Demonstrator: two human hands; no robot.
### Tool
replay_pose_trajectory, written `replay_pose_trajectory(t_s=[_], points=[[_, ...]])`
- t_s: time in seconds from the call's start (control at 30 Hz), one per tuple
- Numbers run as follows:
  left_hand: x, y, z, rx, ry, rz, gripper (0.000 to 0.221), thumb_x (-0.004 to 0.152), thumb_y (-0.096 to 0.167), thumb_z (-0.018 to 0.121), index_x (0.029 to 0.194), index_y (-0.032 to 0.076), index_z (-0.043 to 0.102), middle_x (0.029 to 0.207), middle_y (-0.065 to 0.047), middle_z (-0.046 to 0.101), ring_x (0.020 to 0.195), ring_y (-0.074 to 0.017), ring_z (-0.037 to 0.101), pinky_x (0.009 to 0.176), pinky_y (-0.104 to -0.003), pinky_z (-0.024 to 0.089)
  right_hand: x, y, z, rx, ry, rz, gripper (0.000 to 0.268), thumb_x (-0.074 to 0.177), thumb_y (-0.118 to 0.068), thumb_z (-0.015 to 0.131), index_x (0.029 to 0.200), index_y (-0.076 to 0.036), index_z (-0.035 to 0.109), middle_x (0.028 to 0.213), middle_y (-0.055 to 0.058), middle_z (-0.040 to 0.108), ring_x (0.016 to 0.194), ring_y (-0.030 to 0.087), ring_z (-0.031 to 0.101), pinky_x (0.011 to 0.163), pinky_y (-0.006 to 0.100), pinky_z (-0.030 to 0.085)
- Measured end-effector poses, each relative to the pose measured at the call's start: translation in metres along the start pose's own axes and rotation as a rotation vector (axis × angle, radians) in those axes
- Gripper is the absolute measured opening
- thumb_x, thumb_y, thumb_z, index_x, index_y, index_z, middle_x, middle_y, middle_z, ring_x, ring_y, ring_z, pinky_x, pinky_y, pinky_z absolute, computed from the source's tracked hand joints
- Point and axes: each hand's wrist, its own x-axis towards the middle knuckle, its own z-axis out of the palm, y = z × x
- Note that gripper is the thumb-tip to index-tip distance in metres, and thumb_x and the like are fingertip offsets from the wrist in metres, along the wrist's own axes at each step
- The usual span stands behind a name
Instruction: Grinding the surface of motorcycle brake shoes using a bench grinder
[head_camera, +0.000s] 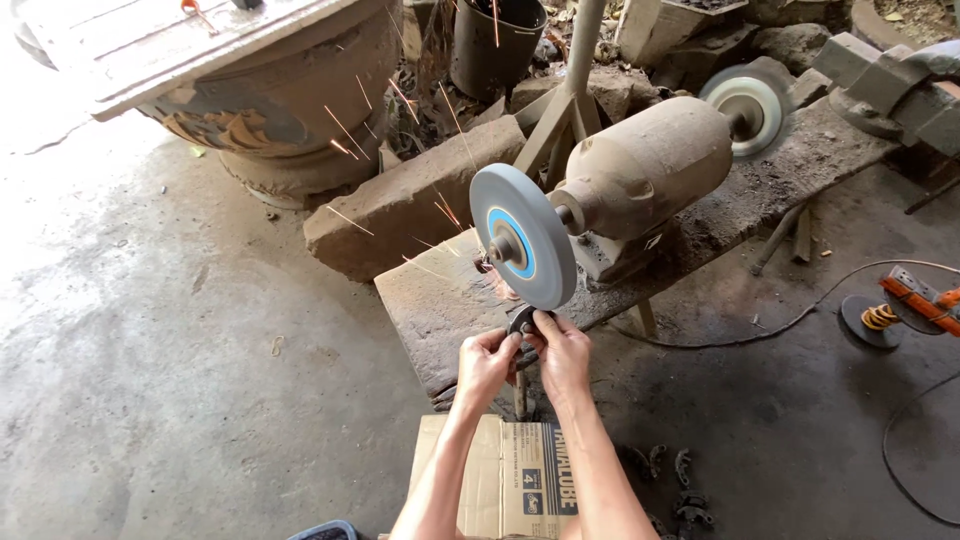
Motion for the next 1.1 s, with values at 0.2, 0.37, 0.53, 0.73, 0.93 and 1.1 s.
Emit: replay_pose_trajectory(t_s=[0.2, 0.37, 0.53, 0.73, 0.93, 1.1], points=[[-0.010, 0.007, -0.012, -0.062, -0.046, -0.030, 0.013, 0.089, 0.005, 0.071, 0.088, -0.006, 0.078, 0.058, -0.022, 0.068, 0.041, -0.0244, 0.066, 0.037, -0.036, 0.057, 0.009, 0.013, 0.002, -0.112, -0.074, -0.035, 0.013, 0.085, -0.007, 0.084, 0.088, 0.003, 0.076, 0.076, 0.018, 0.072, 0.063, 0.024, 0.071, 0.054, 0.028, 0.063], [-0.015, 0.015, -0.022, -0.116, -0.033, -0.064, 0.016, 0.090, 0.002, 0.069, 0.094, -0.013, 0.074, 0.064, -0.026, 0.069, 0.045, -0.0264, 0.068, 0.040, -0.039, 0.060, 0.010, 0.014, 0.001, -0.158, -0.180, 0.052, 0.011, 0.086, -0.008, 0.083, 0.089, 0.002, 0.078, 0.078, 0.018, 0.074, 0.064, 0.024, 0.072, 0.054, 0.029, 0.063], [-0.018, 0.030, -0.022, 0.461, 0.050, 0.557, 0.015, 0.084, 0.003, 0.075, 0.099, 0.001, 0.078, 0.077, -0.024, 0.072, 0.071, -0.0453, 0.073, 0.063, -0.047, 0.059, 0.015, 0.009, -0.022, 0.050, -0.093, 0.321, 0.014, 0.091, 0.000, 0.076, 0.104, 0.003, 0.072, 0.096, 0.016, 0.071, 0.087, 0.026, 0.069, 0.081, 0.037, 0.064], [-0.003, 0.024, -0.005, 0.703, 0.066, 0.771, 0.025, 0.092, 0.005, 0.068, 0.116, 0.000, 0.067, 0.090, -0.022, 0.067, 0.082, -0.0460, 0.069, 0.068, -0.052, 0.058, 0.023, 0.006, -0.037, 0.254, -0.014, 0.371, 0.018, 0.090, -0.005, 0.079, 0.105, 0.001, 0.072, 0.103, 0.022, 0.073, 0.099, 0.032, 0.072, 0.092, 0.036, 0.063], [0.021, 0.005, 0.007, 0.731, 0.033, 0.775, 0.020, 0.092, 0.004, 0.065, 0.112, 0.005, 0.062, 0.092, -0.015, 0.063, 0.085, -0.0437, 0.068, 0.071, -0.049, 0.058, 0.033, 0.009, -0.041, 0.321, 0.056, 0.366, 0.018, 0.090, -0.005, 0.079, 0.105, 0.000, 0.071, 0.104, 0.021, 0.072, 0.100, 0.031, 0.072, 0.093, 0.034, 0.063], [0.023, 0.007, 0.013, 0.745, 0.020, 0.787, 0.016, 0.092, 0.005, 0.065, 0.108, 0.004, 0.061, 0.090, -0.015, 0.060, 0.083, -0.0438, 0.067, 0.070, -0.049, 0.058, 0.041, 0.014, -0.047, 0.348, 0.082, 0.373, 0.017, 0.091, -0.006, 0.078, 0.105, 0.000, 0.071, 0.102, 0.019, 0.071, 0.099, 0.029, 0.071, 0.089, 0.028, 0.063]])
